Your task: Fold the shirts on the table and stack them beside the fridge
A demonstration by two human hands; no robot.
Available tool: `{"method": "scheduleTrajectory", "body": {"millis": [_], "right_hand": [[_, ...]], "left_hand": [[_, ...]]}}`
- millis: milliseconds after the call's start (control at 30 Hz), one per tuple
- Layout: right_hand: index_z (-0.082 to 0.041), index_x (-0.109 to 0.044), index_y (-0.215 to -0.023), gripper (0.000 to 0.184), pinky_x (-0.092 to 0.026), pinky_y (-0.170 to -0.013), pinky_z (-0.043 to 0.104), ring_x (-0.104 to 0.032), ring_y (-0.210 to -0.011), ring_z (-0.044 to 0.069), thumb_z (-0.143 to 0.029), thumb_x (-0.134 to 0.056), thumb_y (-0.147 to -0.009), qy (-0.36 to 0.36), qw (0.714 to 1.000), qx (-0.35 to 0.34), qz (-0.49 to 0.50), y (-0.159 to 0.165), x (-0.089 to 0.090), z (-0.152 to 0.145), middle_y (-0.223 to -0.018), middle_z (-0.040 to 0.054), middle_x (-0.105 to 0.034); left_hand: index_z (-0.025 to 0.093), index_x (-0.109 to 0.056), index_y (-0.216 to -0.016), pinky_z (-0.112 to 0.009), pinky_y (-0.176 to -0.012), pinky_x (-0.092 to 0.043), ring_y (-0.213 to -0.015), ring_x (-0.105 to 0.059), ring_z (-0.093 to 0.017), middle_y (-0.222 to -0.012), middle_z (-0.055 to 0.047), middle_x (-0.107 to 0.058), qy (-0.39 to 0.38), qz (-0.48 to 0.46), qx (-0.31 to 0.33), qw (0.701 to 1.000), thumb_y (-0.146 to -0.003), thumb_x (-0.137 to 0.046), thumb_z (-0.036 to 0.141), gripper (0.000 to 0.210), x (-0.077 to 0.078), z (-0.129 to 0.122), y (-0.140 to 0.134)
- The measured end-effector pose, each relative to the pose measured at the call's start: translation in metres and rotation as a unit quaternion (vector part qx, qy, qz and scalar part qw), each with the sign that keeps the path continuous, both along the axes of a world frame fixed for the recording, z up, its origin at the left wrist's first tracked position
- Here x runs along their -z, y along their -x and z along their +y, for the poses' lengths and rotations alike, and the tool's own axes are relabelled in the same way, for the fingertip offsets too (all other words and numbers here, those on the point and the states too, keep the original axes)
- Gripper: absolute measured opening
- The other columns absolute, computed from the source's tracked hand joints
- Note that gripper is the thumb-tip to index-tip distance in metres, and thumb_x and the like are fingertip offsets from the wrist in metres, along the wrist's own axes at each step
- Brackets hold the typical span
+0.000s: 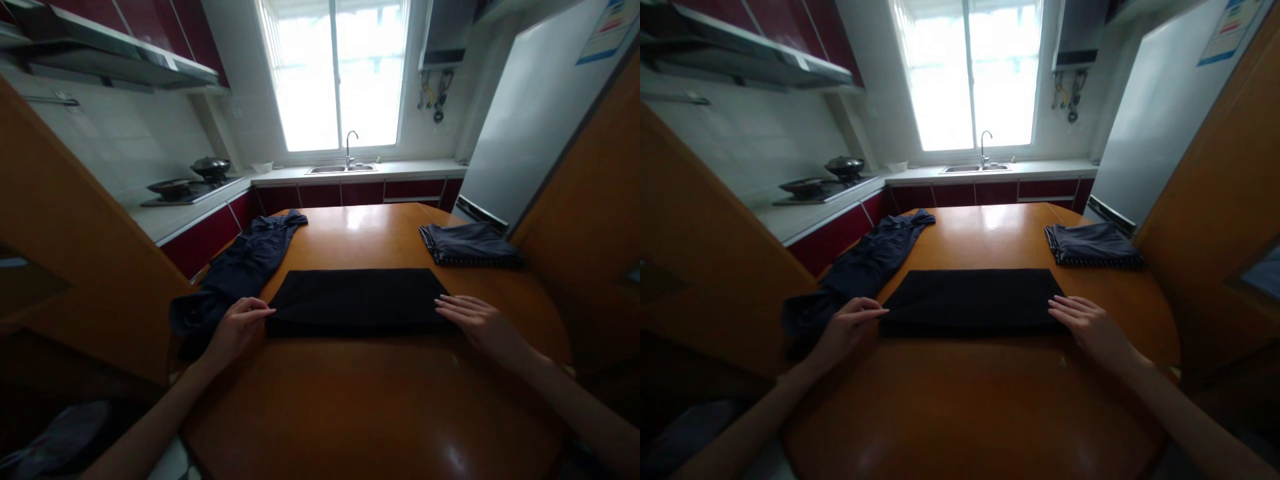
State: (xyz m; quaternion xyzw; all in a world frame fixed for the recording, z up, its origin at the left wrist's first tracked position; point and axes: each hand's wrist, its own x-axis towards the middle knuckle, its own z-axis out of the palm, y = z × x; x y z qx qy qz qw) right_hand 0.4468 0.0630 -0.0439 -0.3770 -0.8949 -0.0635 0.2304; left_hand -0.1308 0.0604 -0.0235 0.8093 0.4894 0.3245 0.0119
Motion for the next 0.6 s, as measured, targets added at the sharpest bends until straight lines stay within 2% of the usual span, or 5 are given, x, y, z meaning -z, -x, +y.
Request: {"method": "scheduleTrajectory", "body": {"millis": [300, 467, 600], "right_hand": [[-0.028, -0.065, -0.135, 0.05, -0.053, -0.105, 0.049, -0.062, -0.126, 0.025, -0.009, -0.046, -0.092, 0.019, 1.0, 0.018, 0.004, -0.007, 0.01, -0.007, -0.137, 0.0047, -0.065], [-0.029, -0.066, -0.133, 0.05, -0.053, -0.105, 0.049, -0.062, -0.126, 0.025, -0.01, -0.046, -0.091, 0.03, 0.999, 0.014, 0.007, -0.01, 0.012, -0.004, -0.136, 0.0044, -0.066], [-0.03, -0.064, -0.136, 0.052, -0.051, -0.108, 0.051, -0.06, -0.128, 0.025, -0.011, -0.045, -0.091, 0.045, 0.999, 0.016, 0.008, -0.014, 0.019, -0.005, -0.139, 0.0042, -0.063]], "left_hand": [[0.031, -0.079, -0.105, -0.03, -0.07, -0.057, -0.08, -0.066, -0.018, -0.1, -0.006, -0.066, 0.005, -0.029, -0.001, 1.0, -0.098, -0.053, 0.038, 0.028, 0.001, -0.024, -0.006], [0.036, -0.076, -0.114, -0.034, -0.08, -0.055, -0.092, -0.063, -0.021, -0.102, -0.006, -0.066, 0.019, 0.039, 0.039, 0.998, -0.099, -0.049, 0.027, 0.033, 0.002, -0.033, -0.006], [0.039, -0.075, -0.117, -0.034, -0.083, -0.054, -0.094, -0.061, -0.02, -0.098, -0.006, -0.066, 0.052, 0.06, 0.065, 0.995, -0.098, -0.049, 0.026, 0.035, 0.003, -0.037, -0.005]]}}
